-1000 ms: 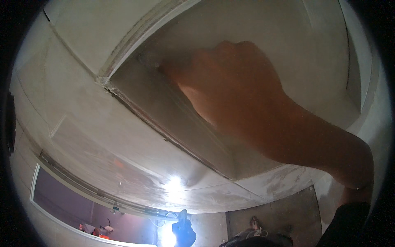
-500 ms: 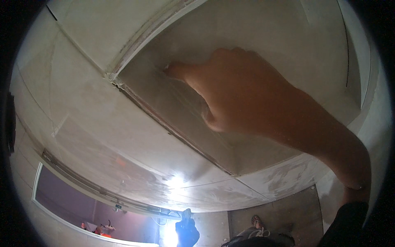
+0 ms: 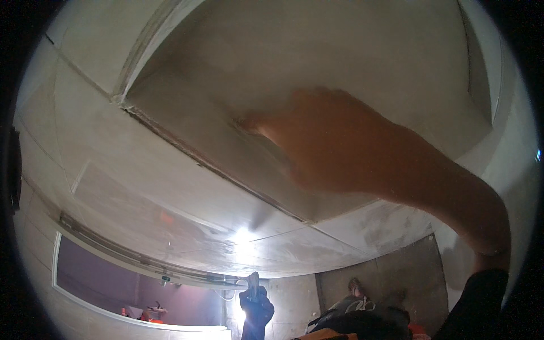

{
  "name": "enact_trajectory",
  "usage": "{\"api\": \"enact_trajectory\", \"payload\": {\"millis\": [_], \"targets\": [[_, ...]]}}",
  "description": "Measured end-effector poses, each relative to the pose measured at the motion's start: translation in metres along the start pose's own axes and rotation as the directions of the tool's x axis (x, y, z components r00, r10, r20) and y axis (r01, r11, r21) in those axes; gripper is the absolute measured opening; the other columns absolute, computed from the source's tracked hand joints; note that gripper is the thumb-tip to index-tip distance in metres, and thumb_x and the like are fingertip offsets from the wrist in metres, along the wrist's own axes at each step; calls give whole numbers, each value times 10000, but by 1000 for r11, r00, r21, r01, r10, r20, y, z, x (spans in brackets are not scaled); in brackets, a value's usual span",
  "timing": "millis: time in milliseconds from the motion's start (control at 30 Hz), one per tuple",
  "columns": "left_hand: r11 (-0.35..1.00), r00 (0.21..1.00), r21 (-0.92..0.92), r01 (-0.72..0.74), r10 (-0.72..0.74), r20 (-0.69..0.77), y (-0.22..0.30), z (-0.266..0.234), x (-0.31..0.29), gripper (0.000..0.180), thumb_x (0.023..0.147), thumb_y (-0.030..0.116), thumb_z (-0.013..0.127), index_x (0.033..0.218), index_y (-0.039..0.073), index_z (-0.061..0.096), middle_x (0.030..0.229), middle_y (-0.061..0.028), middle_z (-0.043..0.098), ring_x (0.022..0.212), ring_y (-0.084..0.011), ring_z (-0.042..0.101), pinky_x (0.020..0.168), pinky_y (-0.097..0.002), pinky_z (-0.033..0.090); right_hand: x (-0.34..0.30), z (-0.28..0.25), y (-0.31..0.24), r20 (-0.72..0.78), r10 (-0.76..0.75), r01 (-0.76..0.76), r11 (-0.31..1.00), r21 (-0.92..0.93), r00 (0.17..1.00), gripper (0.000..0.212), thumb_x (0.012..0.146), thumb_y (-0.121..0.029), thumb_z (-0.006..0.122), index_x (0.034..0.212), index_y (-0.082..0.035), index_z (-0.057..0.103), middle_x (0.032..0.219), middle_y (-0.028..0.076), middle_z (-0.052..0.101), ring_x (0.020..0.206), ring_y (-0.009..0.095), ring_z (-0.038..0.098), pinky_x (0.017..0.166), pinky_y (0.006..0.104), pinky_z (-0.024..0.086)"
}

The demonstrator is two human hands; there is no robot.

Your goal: The person applies joint compound to the corners and joints of a tiled wall and ceiling using their fingers and a putty knife, picking up material from a hand-held palette.

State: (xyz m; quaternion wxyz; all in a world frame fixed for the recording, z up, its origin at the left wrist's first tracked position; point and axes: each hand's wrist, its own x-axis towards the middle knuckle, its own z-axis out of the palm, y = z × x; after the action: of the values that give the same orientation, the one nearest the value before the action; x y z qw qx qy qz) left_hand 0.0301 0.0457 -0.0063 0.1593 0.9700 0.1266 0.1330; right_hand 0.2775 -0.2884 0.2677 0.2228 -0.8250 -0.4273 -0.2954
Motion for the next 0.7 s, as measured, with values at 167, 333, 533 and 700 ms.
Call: {"api": "enact_trajectory", "payload": {"millis": [167, 333, 533, 700], "targets": [[983, 999, 180, -24, 32, -43, -16, 17, -9, 340, 830, 309, 524, 1160, 229, 545, 910, 42, 638, 681, -68, 647, 536, -287, 494, 15, 1, 0, 82, 97, -110, 980, 167, 992, 592, 736, -45, 578, 1312, -111, 455, 784, 174, 629, 768, 293, 634, 711, 432, 518], [999, 999, -49, 1, -3, -50, -12, 22, -15, 259, 815, 310, 539, 1030, 173, 584, 859, 52, 637, 647, -65, 644, 512, -276, 486, -20, 21, 2, 194, 107, -136, 981, 139, 975, 602, 727, -29, 587, 1310, -95, 454, 653, 135, 609, 598, 250, 610, 688, 409, 510], [955, 982, -253, 154, -177, -71, -52, 41, -51, 295, 792, 356, 535, 948, 114, 597, 751, 36, 613, 588, -82, 606, 494, -267, 476, -78, 0, 4, 266, 266, -343, 887, 308, 927, 537, 703, -13, 608, 1232, -62, 529, 706, 94, 628, 513, 193, 545, 626, 359, 492], [131, 824, -827, 547, -258, 505, 38, 21, -46, 282, 786, 187, 499, 1012, 42, 585, 870, -42, 621, 710, -137, 607, 599, -288, 511, -181, 9, -23, 235, 405, -467, 731, 497, 884, 457, 674, -33, 611, 1130, -46, 606, 744, 69, 657, 539, 179, 564, 563, 304, 477]]}}
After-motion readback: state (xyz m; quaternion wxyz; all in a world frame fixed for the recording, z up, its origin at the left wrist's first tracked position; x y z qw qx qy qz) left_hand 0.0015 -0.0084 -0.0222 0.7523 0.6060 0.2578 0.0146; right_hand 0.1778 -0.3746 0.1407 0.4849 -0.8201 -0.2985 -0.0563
